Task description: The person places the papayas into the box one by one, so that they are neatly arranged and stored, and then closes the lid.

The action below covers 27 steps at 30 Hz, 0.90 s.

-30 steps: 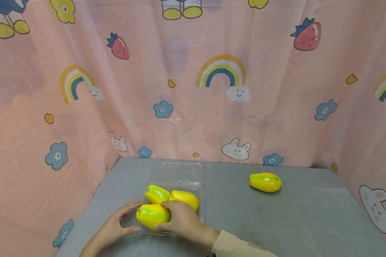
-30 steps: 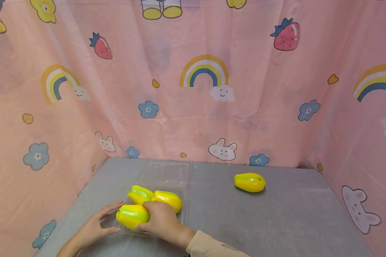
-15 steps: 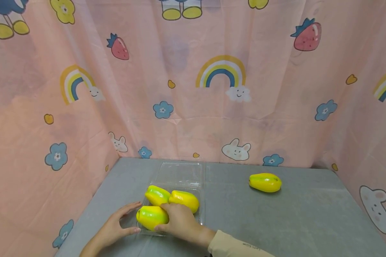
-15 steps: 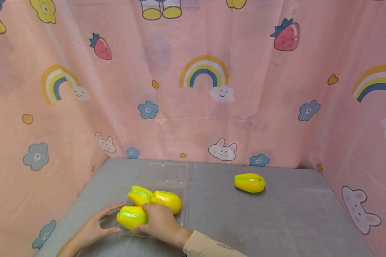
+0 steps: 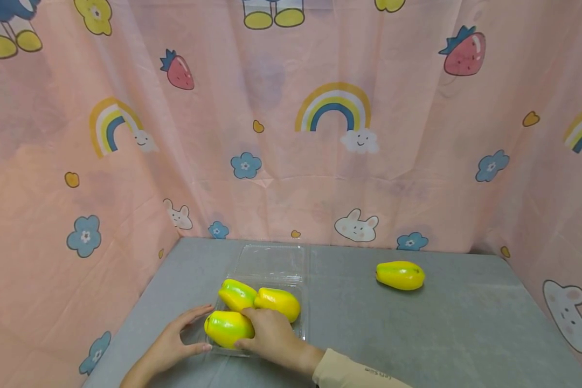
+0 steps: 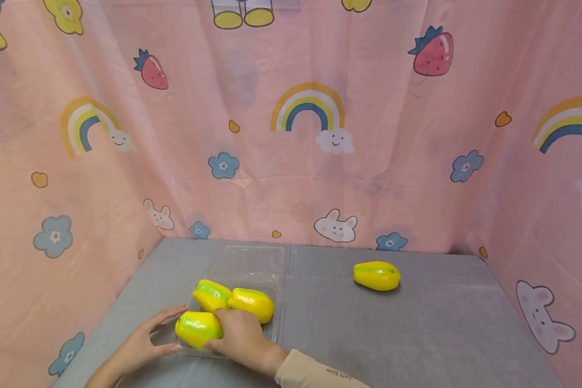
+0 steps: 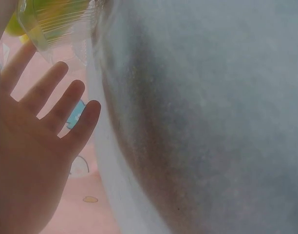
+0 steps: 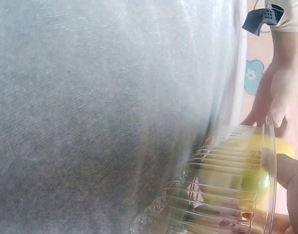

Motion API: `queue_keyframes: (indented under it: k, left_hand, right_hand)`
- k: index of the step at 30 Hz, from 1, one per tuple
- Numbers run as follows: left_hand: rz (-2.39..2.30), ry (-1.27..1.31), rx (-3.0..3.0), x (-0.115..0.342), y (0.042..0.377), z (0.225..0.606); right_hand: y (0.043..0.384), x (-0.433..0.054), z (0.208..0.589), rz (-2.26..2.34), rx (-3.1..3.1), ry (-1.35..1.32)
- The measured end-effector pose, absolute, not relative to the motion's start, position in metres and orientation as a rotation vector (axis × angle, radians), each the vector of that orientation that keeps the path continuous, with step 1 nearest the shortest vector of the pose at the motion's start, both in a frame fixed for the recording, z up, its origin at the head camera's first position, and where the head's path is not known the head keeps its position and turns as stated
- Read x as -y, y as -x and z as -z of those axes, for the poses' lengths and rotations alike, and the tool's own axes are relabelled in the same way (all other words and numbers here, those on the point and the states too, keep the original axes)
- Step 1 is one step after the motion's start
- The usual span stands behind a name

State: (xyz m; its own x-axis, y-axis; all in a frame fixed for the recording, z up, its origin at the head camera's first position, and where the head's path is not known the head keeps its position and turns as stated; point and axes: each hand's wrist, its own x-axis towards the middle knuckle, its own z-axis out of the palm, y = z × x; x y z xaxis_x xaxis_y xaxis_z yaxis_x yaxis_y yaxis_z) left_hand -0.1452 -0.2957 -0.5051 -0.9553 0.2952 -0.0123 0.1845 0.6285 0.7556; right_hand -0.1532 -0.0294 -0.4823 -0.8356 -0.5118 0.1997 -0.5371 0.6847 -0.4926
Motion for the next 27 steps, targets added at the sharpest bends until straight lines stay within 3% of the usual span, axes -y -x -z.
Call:
queue_keyframes:
  k: [27]
  left_hand:
    - [-1.242,-0.355,-2.683,0.293,0.143,0.502]
  right_hand:
    - [0.143,0.013,0.475,-0.886,2.799,-0.862]
